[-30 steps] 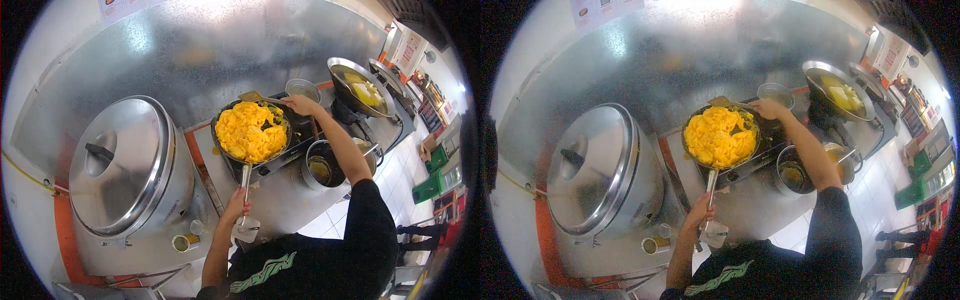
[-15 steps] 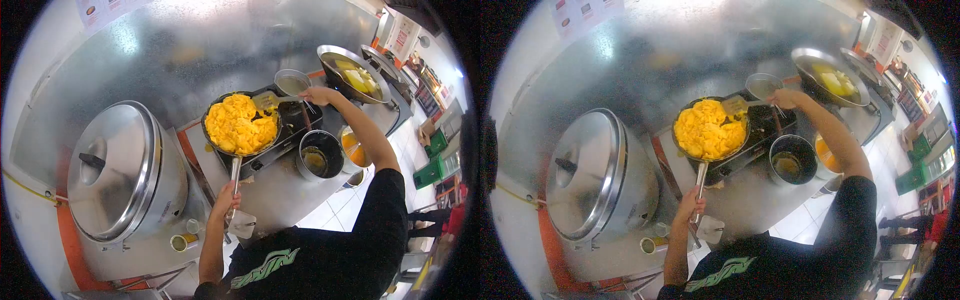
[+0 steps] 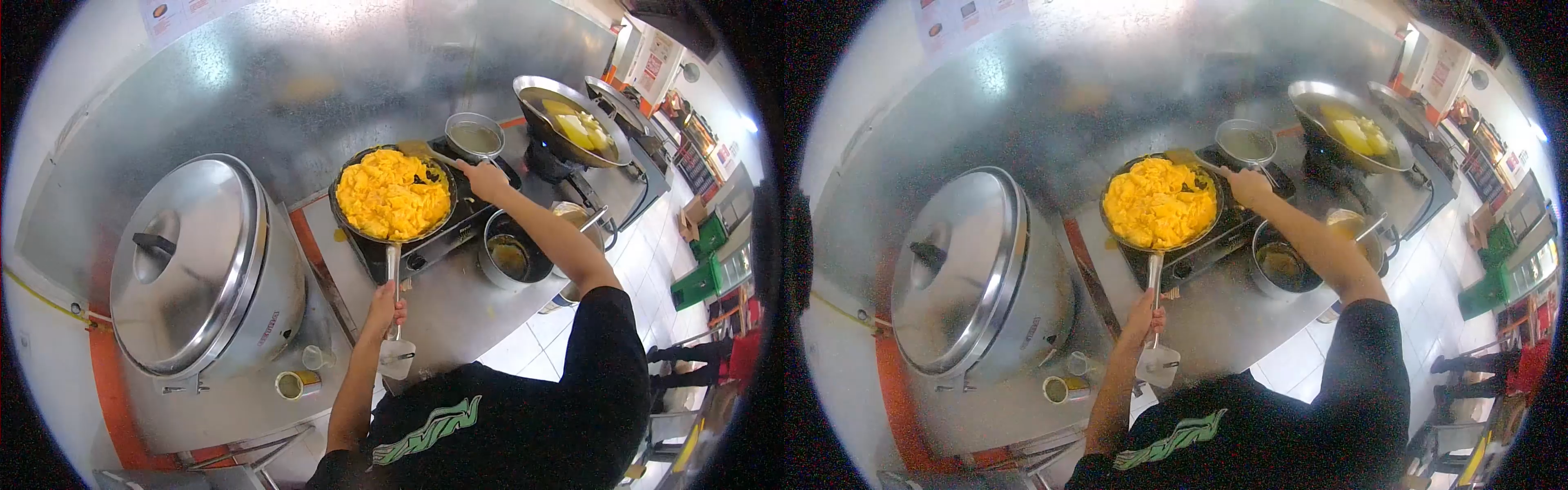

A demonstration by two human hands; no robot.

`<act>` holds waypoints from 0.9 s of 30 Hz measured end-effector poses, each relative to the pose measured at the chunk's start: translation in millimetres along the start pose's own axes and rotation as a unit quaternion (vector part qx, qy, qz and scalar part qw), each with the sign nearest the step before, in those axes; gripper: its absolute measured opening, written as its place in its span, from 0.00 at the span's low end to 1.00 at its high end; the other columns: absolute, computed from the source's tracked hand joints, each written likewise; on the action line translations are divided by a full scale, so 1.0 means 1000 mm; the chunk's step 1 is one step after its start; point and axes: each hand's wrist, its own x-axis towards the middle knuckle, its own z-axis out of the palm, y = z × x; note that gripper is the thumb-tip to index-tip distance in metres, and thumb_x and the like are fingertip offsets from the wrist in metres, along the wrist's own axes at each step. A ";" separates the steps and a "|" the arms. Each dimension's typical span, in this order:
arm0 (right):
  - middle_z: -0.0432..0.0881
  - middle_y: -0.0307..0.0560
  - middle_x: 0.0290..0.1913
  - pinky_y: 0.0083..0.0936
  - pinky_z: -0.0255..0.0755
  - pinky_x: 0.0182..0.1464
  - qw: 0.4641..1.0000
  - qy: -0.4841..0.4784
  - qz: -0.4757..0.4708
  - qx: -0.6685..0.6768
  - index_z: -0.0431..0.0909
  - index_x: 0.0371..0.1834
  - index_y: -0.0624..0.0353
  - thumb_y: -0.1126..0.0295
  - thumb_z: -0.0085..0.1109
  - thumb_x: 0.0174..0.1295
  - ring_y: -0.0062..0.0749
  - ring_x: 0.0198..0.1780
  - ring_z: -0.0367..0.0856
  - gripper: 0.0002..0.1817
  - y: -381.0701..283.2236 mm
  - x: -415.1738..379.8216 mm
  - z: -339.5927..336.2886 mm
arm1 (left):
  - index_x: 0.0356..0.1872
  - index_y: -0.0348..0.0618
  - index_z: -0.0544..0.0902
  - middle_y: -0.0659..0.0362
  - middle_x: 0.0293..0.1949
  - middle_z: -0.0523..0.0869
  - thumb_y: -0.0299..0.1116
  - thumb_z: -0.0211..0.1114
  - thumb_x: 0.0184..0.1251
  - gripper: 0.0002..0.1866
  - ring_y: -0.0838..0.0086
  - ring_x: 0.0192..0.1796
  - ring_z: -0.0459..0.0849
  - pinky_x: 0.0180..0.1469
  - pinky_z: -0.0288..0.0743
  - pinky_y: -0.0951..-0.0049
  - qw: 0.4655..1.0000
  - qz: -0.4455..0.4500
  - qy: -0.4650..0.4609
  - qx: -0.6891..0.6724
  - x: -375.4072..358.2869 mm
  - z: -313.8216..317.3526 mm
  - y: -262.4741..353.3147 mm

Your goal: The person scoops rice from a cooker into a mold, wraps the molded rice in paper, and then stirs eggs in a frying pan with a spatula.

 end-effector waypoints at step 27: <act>0.77 0.68 0.41 0.45 0.71 0.46 0.971 0.068 0.071 0.218 0.66 0.55 0.66 0.74 0.44 0.55 0.58 0.42 0.78 0.22 -0.062 -0.046 0.033 | 0.44 0.46 0.63 0.63 0.17 0.65 0.52 0.43 0.70 0.19 0.79 0.13 0.63 0.13 0.61 0.75 0.996 0.073 0.035 -0.049 0.017 0.059 -0.045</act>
